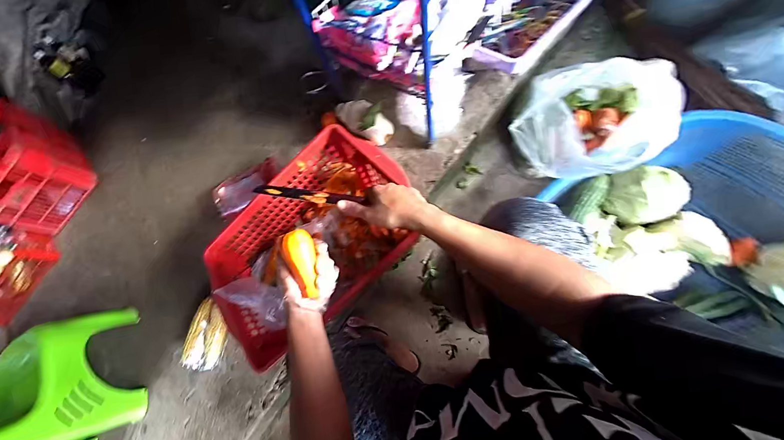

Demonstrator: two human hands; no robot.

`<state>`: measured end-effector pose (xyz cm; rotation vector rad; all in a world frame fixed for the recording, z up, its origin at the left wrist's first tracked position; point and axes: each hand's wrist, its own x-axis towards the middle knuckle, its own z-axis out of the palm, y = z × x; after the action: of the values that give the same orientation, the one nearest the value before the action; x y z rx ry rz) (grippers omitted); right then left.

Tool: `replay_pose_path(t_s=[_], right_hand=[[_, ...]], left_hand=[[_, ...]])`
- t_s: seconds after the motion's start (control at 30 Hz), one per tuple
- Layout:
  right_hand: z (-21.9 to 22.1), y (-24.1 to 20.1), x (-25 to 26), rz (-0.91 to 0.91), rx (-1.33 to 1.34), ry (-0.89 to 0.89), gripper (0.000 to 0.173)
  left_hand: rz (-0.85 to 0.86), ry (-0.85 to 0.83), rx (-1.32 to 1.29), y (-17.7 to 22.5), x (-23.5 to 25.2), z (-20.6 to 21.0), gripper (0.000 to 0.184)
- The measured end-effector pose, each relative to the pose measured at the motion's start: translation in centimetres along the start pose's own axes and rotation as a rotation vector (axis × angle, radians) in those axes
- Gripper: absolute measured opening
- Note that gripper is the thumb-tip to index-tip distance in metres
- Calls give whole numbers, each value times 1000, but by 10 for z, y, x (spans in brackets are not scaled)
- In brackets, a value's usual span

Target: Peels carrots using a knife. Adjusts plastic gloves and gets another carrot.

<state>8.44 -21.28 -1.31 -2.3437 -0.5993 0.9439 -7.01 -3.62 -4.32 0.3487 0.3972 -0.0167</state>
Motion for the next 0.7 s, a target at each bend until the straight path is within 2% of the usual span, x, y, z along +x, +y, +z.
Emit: replay_pose_path(t_s=[0.1, 0.17, 0.27, 0.33, 0.4, 0.5, 0.6, 0.7], right_hand=[[-31, 16, -35, -87, 205, 88, 73], [-52, 36, -72, -193, 402, 197, 63], [-70, 84, -142, -340, 635, 438, 43], [-74, 128, -189, -341, 705, 628, 33], [-73, 181, -234, -238, 682, 809, 27], [-57, 264, -298, 83, 643, 981, 32], [-21, 327, -352, 399, 657, 1075, 41], [18, 354, -384, 643, 683, 1117, 45]], left_hand=[[10, 220, 402, -19, 16, 37, 85], [82, 245, 680, -43, 34, 65, 79], [108, 22, 802, -85, 62, 98, 59], [52, -100, 819, -124, 78, 128, 46], [-29, -237, 879, -171, 88, 153, 34], [-174, -221, 1061, -261, 93, 173, 36], [-414, -188, 1293, -346, 93, 153, 48], [-596, -256, 1422, -411, 85, 116, 53]])
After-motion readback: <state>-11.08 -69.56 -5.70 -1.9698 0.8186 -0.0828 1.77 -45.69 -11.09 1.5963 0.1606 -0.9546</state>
